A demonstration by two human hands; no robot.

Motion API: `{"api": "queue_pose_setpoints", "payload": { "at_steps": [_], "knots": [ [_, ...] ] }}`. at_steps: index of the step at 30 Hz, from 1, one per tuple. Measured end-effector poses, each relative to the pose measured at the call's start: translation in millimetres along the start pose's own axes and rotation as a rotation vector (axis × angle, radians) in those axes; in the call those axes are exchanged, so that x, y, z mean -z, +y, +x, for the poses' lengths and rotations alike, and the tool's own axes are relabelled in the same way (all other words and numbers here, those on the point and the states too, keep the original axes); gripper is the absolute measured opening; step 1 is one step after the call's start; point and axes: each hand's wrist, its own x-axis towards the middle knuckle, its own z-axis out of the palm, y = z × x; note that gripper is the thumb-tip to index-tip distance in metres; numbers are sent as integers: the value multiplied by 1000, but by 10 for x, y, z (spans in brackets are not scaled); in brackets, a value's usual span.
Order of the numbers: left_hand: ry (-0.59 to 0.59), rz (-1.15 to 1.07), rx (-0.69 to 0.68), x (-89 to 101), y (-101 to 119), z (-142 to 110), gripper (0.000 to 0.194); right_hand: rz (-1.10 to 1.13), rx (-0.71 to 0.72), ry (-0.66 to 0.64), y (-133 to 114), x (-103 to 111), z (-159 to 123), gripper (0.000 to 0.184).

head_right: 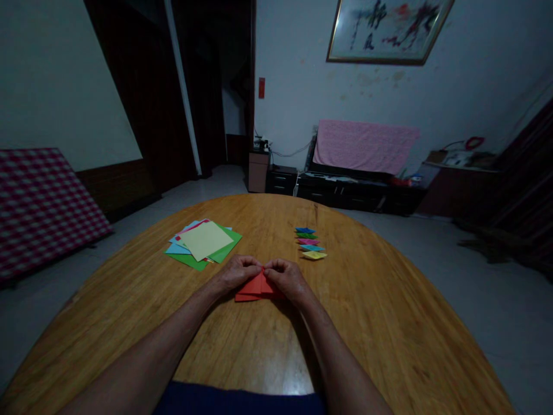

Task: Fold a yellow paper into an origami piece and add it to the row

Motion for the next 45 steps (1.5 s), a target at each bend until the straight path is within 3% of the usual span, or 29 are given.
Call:
{"api": "queue_pose_setpoints", "payload": {
  "at_steps": [18,28,35,41,45],
  "knots": [
    [-59,15,17,31,-35,7,24,-79,-1,-31,-18,-13,-3,21],
    [39,136,23,19,-6,32,21,-17,-17,-124,-21,23,-36,31],
    [33,151,17,31,-4,38,20,-36,-57,-198,29,17,-22,30],
    [22,253,-19,26,40,31,19,-76,-112,-180,-56,6,-41,29],
    [75,402,-55,20,37,65,19,-157,-65,-149,24,-27,-1,23]
  ]
}}
